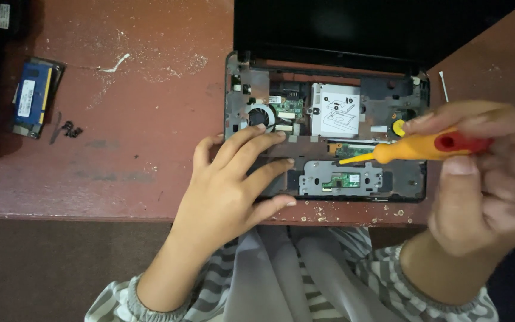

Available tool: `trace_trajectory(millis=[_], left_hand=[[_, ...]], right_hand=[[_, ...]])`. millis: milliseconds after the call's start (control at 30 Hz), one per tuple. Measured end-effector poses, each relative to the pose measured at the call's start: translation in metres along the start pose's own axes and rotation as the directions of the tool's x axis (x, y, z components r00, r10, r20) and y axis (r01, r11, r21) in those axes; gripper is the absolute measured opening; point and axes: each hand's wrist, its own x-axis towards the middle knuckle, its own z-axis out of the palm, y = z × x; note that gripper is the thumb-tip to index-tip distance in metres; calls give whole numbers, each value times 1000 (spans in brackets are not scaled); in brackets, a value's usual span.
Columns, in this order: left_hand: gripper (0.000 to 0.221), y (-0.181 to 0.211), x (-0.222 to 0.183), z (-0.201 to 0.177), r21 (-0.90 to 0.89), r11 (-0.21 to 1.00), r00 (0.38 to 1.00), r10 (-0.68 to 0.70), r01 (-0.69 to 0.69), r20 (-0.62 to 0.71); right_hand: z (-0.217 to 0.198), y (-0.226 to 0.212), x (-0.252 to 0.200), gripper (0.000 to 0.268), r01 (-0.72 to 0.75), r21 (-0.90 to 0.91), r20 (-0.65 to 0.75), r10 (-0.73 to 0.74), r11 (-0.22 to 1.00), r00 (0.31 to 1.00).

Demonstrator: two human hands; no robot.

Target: Disassembling or assembling internal components of a laptop using a screwdriver.

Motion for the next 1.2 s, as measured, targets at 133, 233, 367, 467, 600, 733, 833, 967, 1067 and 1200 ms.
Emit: trace_trajectory(millis=[133,233,367,467,600,733,833,967,1067,1200], left_hand=[[42,0,0,0,12,1000,1000,6,-6,-6],[43,0,-1,0,9,1000,1000,5,-5,-2],[44,0,-1,0,4,1000,1000,3,-3,1],[43,0,-1,1,8,1000,1000,3,-3,-1],[44,0,-1,0,21,1000,1000,11,-11,4],[44,0,-1,1,6,1000,1000,5,-5,10],[45,0,-1,1,2,1000,1000,6,-6,12],[44,0,-1,0,-6,1000,1000,-2,3,28],[44,0,-1,0,-7,1000,1000,2,-2,17],[44,1,0,0,-2,1000,1000,0,0,19]], right_hand=[[3,-3,-1,18,-37,-18,-64,36,999,997],[0,5,-4,17,18,-40,-42,-19,999,999],[-4,18,-5,23,116,-16,-39,-116,993,992],[14,-11,2,16,-77,37,-121,81,996,989],[11,2,1,15,14,31,-139,-10,999,990],[3,14,-8,17,79,-31,-115,-82,996,990],[11,2,-4,17,17,-2,-159,-17,1000,987],[12,4,-1,19,4,82,-166,10,997,986],[14,-4,1,23,-38,36,-189,44,999,981],[11,4,-7,25,-65,14,-226,67,998,972]])
